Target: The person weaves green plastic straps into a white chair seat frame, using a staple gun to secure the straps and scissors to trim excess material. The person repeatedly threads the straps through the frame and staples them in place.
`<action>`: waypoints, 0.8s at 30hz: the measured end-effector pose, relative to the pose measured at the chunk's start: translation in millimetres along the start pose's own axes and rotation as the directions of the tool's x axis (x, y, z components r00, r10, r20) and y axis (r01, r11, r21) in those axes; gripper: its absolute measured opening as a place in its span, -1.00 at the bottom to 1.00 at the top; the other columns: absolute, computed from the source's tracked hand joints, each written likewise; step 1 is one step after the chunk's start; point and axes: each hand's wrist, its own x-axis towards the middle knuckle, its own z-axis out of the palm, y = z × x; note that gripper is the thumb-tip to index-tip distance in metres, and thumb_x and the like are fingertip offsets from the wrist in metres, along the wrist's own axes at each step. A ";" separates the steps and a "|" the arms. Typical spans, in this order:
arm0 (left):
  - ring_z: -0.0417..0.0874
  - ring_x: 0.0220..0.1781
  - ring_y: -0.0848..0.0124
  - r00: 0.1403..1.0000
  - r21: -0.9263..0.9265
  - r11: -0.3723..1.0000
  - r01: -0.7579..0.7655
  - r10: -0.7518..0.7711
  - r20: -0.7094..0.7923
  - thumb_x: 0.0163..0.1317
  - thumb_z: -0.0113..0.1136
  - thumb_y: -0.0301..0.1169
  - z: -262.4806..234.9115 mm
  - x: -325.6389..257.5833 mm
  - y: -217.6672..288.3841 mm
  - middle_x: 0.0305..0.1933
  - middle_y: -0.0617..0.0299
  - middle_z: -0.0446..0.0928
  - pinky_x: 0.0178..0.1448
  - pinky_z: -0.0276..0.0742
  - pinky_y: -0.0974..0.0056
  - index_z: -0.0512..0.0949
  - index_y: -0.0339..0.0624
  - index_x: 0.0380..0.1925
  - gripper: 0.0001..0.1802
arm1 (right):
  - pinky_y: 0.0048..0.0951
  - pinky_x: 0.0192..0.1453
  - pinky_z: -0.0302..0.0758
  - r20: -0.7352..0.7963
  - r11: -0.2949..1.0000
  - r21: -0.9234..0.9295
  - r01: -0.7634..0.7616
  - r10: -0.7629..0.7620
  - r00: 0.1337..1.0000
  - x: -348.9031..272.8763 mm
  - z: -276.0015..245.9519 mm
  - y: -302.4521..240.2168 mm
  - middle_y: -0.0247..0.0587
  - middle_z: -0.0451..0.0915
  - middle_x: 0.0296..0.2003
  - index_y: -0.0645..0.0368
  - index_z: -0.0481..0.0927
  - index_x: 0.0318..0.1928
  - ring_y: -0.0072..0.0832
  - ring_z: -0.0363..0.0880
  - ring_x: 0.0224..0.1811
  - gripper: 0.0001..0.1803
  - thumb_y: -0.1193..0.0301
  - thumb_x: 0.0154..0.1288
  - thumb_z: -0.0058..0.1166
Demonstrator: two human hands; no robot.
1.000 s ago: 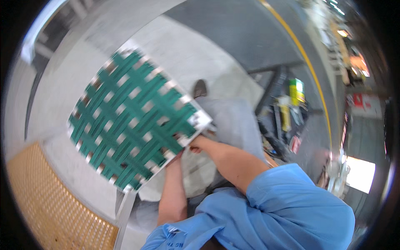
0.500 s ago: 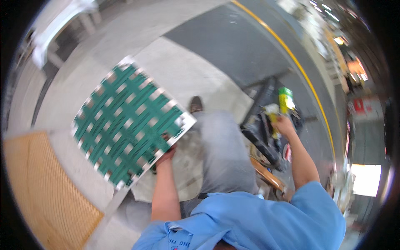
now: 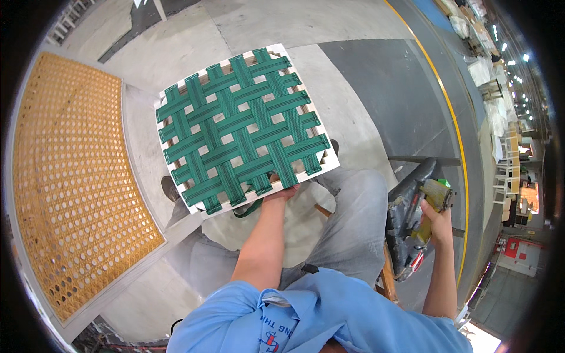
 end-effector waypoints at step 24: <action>0.73 -0.36 0.29 0.996 0.015 1.000 -0.006 0.005 0.091 0.47 0.00 -0.10 9.9 -9.1 -11.5 -0.30 0.26 0.67 -0.44 0.74 0.11 0.58 -0.12 -0.13 -0.66 | -0.45 -0.56 0.46 0.549 0.968 -0.237 0.083 0.063 0.834 -26.1 257.4 -59.8 -0.30 0.60 -0.48 0.29 0.60 -0.07 -0.58 0.53 -0.61 -0.62 0.22 0.32 0.30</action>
